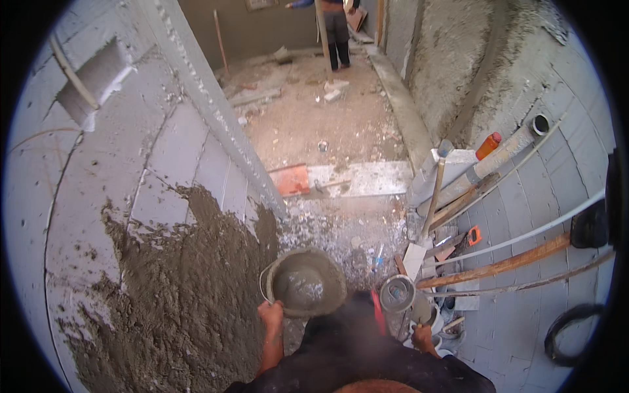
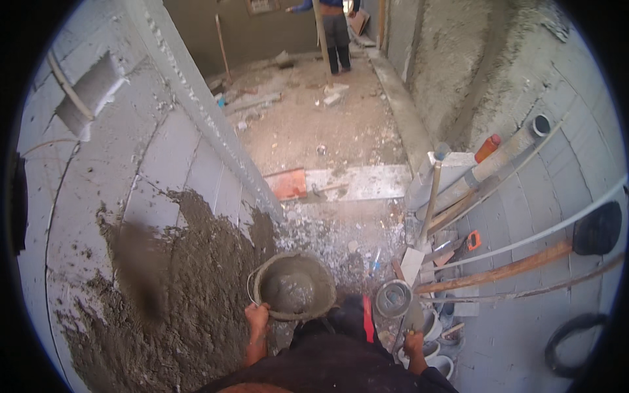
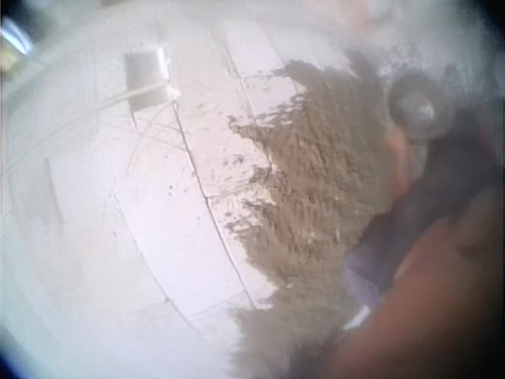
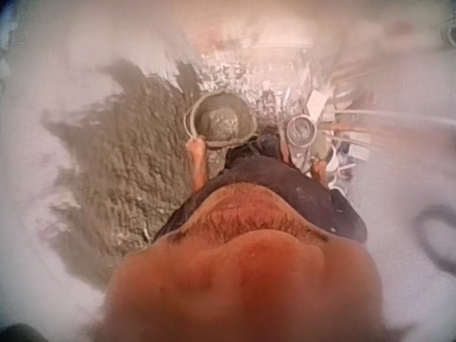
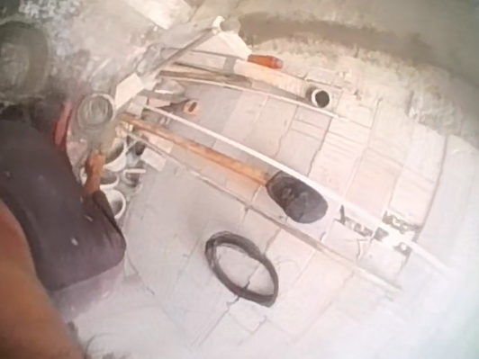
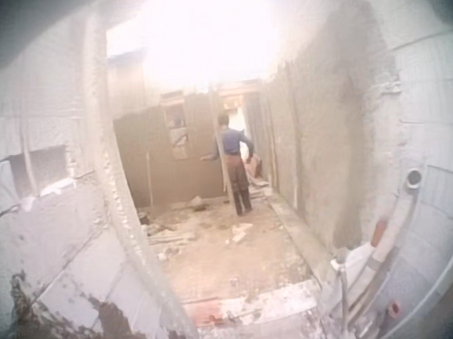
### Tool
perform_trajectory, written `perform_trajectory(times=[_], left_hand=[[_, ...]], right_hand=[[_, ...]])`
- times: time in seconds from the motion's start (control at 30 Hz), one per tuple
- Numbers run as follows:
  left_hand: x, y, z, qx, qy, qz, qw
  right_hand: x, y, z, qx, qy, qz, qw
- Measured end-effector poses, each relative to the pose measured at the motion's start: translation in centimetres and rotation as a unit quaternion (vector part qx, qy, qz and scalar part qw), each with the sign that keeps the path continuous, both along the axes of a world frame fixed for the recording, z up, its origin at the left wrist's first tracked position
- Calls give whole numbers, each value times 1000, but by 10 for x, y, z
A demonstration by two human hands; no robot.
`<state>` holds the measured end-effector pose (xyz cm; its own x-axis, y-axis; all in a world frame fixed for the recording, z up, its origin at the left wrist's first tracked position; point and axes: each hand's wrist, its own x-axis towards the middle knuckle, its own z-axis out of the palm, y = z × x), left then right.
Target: The person mixes plaster in a bucket with a trowel, adds water from a cup, and then applies the plaster to a concrete block wall using the trowel.
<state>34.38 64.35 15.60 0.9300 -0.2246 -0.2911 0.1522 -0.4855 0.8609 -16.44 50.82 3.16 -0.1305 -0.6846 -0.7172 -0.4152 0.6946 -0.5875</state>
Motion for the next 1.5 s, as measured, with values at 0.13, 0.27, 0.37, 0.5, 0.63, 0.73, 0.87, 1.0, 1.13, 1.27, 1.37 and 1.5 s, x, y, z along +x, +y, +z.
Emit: perform_trajectory(times=[0.13, 0.27, 0.37, 0.5, 0.63, 0.73, 0.87, 1.0, 1.13, 1.27, 1.37, 1.5], left_hand=[[-10, 8, -25, -40, 5, -5, 999], [-53, 26, 5, -89, 57, 12, 994], [-59, 55, 3, -52, 18, -7, 998], [-73, 64, -10, -33, 49, 0, 998], [-78, 83, -49, 14, 88, -25, 996], [-80, 76, -35, 6, 73, -47, 996], [-103, 68, -40, 66, 148, -69, 984], [-108, 53, -68, 2, 169, -44, 985], [-117, 48, -85, 57, 132, -70, 987], [-122, 18, -142, 94, 99, -91, 987], [-126, 10, -193, 135, 97, -106, 980], [-122, -26, -295, 143, 70, -136, 978]], right_hand=[[4, 27, -17, -160, 81, 122, 976], [-1, 28, 6, -138, 57, 188, 971], [-26, 78, 5, -107, 8, 164, 981], [-97, 159, -46, -147, 73, 115, 980], [-153, 237, -52, -46, 129, 124, 983], [-136, 257, -15, -38, 121, 118, 985], [-82, 249, 48, 70, 132, 60, 987], [-72, 226, 65, -8, 113, 63, 992], [-71, 186, 70, -107, 142, 210, 961], [-55, 104, 65, -100, 135, 357, 919], [-36, 42, 40, -92, 174, 477, 856], [1, -34, -10, -98, 256, 557, 784]])
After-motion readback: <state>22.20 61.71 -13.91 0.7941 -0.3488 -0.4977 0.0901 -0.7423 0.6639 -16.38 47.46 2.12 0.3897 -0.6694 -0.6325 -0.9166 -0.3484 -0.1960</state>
